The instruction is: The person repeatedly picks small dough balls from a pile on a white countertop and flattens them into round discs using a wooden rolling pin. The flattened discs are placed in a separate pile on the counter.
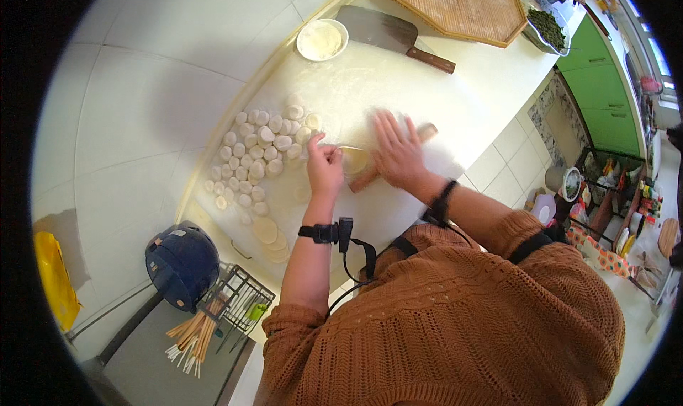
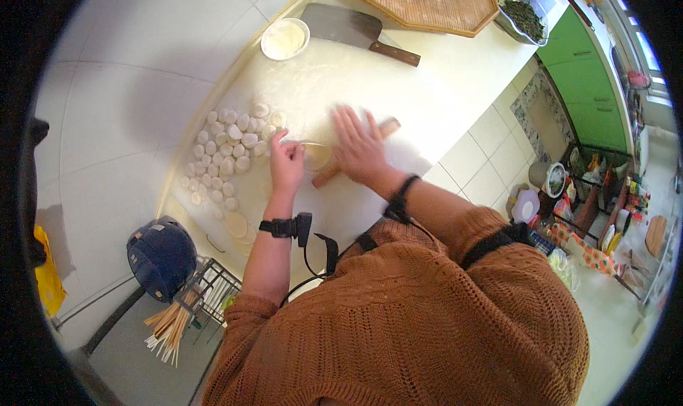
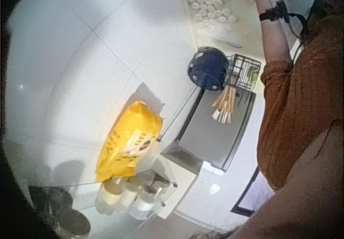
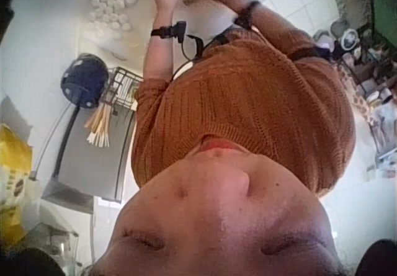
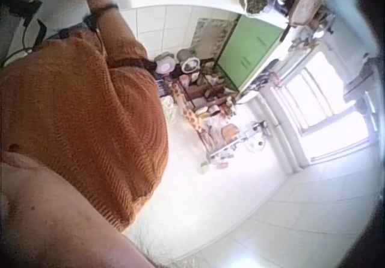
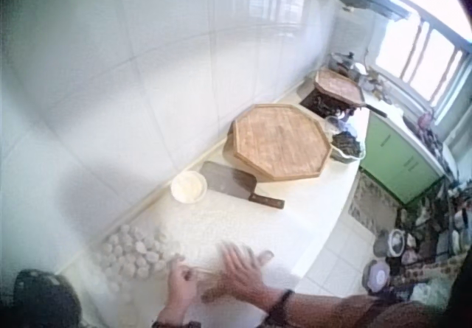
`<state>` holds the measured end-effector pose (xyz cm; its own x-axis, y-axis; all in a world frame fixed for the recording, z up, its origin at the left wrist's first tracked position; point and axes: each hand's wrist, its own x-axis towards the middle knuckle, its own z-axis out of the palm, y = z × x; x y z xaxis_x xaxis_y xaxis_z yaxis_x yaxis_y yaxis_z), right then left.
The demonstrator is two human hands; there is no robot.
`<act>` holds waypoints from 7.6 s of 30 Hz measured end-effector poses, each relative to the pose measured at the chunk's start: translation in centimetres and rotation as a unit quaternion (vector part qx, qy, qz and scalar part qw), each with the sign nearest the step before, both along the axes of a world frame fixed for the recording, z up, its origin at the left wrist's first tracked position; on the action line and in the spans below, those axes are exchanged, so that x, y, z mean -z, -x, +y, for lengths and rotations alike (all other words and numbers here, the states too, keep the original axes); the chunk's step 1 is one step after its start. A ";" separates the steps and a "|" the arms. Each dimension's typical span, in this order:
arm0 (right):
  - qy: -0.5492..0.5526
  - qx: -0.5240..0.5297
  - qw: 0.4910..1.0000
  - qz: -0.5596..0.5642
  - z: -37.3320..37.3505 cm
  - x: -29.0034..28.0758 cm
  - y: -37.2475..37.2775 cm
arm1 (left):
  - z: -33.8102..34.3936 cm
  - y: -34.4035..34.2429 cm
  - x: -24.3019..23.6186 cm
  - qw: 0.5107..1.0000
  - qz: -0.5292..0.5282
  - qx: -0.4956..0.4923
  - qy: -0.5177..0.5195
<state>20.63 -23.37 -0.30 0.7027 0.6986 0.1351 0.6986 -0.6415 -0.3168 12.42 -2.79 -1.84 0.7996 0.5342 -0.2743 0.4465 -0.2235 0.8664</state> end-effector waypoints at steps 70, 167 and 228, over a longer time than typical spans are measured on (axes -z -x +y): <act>-0.003 -0.127 0.990 -0.063 6.1 -0.1 2.2 | -2.3 8.5 -3.2 0.992 0.098 -0.054 -0.065; -0.114 -0.317 0.939 0.068 9.1 -0.1 2.6 | -0.7 19.4 3.1 0.951 -0.060 -0.235 -0.192; -0.057 -0.114 0.989 0.081 -1.3 -0.6 -8.5 | -4.5 13.4 -0.5 0.992 0.049 -0.120 0.007</act>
